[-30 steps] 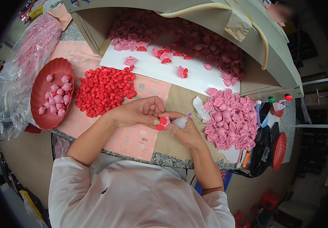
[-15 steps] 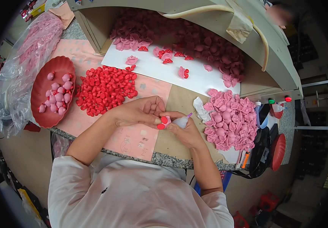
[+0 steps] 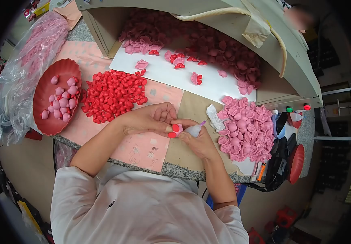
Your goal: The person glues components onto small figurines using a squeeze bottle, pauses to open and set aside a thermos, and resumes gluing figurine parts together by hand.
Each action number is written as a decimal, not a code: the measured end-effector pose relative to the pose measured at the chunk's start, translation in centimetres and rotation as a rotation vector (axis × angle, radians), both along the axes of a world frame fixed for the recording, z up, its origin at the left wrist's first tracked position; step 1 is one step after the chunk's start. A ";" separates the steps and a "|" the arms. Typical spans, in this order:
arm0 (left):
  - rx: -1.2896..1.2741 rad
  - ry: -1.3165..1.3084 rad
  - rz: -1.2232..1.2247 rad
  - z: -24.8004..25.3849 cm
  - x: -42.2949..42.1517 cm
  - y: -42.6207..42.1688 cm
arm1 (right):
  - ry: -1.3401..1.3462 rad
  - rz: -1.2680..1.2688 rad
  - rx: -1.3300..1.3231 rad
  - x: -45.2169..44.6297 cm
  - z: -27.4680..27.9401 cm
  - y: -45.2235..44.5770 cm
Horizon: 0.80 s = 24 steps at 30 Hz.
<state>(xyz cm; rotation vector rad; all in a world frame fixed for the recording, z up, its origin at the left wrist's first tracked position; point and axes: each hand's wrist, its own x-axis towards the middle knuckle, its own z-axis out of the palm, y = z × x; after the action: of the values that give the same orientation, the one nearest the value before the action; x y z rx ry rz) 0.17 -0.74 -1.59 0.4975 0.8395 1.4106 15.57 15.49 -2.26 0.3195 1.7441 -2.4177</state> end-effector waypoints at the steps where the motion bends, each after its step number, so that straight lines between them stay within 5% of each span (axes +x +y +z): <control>1: 0.001 0.006 -0.001 0.0 0.0 0.0 | 0.000 0.001 0.001 0.0 0.0 0.0; 11: 0.017 -0.008 0.139 0.4 0.3 0.4 | 0.116 -0.284 0.061 -0.9 1.5 -1.1; 14: 0.113 0.280 0.217 0.6 1.7 0.9 | 0.167 -0.442 0.116 -0.7 0.9 -1.3; 21: 0.267 0.353 0.388 -1.6 2.7 1.5 | 0.366 -0.507 0.461 -0.8 0.0 -1.7; 24: 0.324 0.396 0.398 -1.8 2.6 1.5 | 0.359 -0.516 0.327 -0.8 0.9 -2.4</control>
<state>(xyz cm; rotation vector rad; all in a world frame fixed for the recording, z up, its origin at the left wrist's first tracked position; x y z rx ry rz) 2.76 0.74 -3.35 0.9158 1.0721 1.8633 14.78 13.09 -1.41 0.4396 2.4919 -2.6411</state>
